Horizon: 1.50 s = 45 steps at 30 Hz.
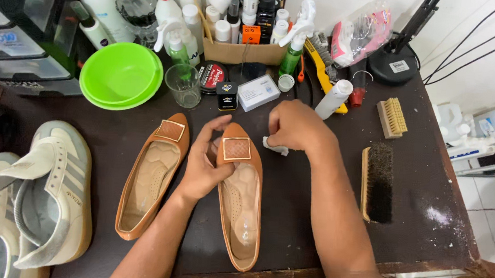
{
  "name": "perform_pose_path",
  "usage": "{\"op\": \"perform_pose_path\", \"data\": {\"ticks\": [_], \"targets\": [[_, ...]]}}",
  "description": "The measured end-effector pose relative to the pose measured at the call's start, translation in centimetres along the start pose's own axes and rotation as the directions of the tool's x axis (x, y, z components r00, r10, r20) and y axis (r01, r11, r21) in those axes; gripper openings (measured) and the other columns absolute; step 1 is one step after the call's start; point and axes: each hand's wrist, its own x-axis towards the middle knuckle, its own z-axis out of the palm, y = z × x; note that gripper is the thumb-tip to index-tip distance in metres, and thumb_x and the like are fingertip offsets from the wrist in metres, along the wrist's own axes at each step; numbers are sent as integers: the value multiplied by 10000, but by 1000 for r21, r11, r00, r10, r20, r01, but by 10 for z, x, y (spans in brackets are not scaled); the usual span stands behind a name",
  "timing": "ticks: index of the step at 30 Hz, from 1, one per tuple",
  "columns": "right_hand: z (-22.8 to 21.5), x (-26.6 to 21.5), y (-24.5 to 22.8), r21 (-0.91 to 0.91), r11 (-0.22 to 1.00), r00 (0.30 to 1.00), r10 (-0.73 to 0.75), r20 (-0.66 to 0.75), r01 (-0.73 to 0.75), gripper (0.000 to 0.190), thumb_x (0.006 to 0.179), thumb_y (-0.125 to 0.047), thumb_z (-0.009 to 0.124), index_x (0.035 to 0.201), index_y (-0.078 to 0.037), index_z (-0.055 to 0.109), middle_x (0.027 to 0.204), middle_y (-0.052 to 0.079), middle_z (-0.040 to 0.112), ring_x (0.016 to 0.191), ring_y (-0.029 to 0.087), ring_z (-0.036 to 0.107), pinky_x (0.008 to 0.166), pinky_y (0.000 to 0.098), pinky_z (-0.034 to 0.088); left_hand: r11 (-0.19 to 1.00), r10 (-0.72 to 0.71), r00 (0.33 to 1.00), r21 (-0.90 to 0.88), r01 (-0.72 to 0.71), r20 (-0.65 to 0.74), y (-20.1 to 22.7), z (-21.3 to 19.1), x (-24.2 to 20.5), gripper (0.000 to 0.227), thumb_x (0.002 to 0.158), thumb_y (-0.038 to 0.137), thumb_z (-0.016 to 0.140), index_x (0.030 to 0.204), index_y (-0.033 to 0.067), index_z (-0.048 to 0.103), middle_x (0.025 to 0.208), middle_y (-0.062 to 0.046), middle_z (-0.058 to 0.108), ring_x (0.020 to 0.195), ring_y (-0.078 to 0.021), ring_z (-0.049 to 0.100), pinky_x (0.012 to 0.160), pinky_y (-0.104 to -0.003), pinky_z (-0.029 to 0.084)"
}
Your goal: The person cleans a pair of brown loafers by applying liquid from a white bottle onto a white cloth and wiping the shoes. The person handles the shoes one at a time, wiping the exterior and interior surfaces.
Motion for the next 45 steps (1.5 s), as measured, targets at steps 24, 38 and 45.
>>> {"op": "perform_pose_path", "data": {"ticks": [24, 38, 45], "targets": [[106, -138, 3, 768, 468, 889, -353, -290, 436, 310, 766, -33, 863, 1062, 9, 780, 829, 77, 796, 790, 100, 671, 751, 287, 566, 813, -298, 953, -538, 222, -56, 84, 60, -130, 503, 1031, 345, 417, 1452, 75, 468, 1008, -208, 687, 867, -270, 731, 741, -466, 646], [136, -200, -16, 660, 585, 881, -348, -320, 471, 159, 795, -16, 830, 954, -11, 830, 780, 100, 779, 723, 140, 635, 708, 301, 521, 836, -275, 961, -503, 218, -40, 61, 66, -177, 471, 1018, 281, 482, 1417, 31, 502, 1027, -152, 680, 930, -240, 724, 812, -401, 610], [157, -183, -31, 418, 641, 743, -393, -542, 644, 127, 726, -102, 905, 832, -100, 834, 839, 68, 635, 692, 153, 544, 657, 278, 487, 887, -220, 974, -425, 178, -52, 51, 65, -180, 449, 1027, 296, 493, 1391, 36, 536, 1042, -96, 654, 909, -173, 693, 810, -349, 606]]}}
